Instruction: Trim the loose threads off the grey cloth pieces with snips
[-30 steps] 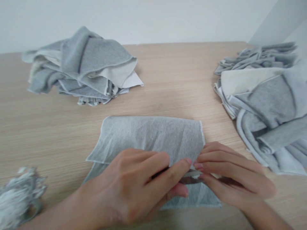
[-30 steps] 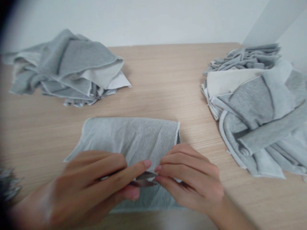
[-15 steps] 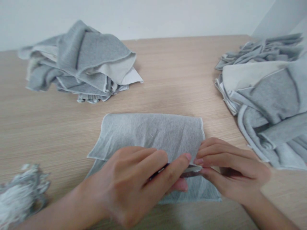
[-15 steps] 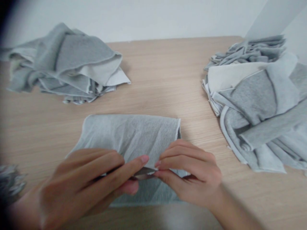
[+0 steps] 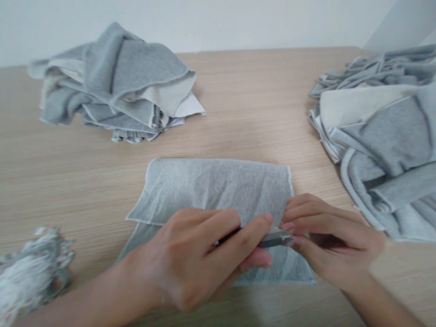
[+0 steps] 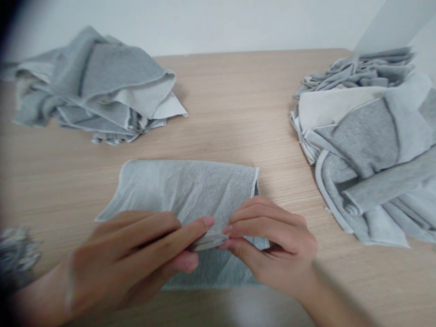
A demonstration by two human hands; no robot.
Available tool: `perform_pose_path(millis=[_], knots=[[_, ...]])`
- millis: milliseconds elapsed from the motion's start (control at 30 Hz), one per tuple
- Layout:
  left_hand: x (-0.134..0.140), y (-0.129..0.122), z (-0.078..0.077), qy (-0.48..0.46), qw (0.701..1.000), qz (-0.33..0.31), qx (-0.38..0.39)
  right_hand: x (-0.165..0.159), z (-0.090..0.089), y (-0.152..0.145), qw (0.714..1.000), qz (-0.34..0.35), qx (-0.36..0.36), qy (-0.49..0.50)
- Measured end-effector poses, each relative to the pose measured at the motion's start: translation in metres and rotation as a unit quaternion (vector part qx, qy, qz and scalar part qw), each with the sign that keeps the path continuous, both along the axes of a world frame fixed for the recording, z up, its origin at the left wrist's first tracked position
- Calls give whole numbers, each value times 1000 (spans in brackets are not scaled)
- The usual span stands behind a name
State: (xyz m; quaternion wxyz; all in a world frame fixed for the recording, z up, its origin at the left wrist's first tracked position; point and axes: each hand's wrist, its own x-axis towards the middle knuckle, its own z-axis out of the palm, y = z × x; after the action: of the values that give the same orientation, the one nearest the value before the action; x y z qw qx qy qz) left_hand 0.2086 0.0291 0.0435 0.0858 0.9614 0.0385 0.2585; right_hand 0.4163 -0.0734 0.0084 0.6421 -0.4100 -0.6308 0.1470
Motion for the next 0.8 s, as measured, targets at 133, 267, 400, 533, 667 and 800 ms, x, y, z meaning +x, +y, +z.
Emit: perform_pose_path(millis=[133, 267, 400, 533, 667, 800], knots=[[1, -4, 2, -6, 1000, 14, -6, 0, -1, 0, 1000, -1, -5, 3], [3, -4, 3, -16, 999, 20, -25, 0, 0, 0, 1000, -11, 1, -6], [4, -1, 2, -28, 999, 31, -34, 0, 1, 1, 1000, -17, 6, -22], [2, 4, 1, -41, 997, 25, -57, 0, 1, 2, 999, -16, 11, -27], [-2, 10, 4, -38, 996, 17, -77, -1, 1, 4, 999, -21, 13, -40], [-5, 16, 12, -41, 994, 29, -96, 2, -1, 3, 998, -15, 15, -61]])
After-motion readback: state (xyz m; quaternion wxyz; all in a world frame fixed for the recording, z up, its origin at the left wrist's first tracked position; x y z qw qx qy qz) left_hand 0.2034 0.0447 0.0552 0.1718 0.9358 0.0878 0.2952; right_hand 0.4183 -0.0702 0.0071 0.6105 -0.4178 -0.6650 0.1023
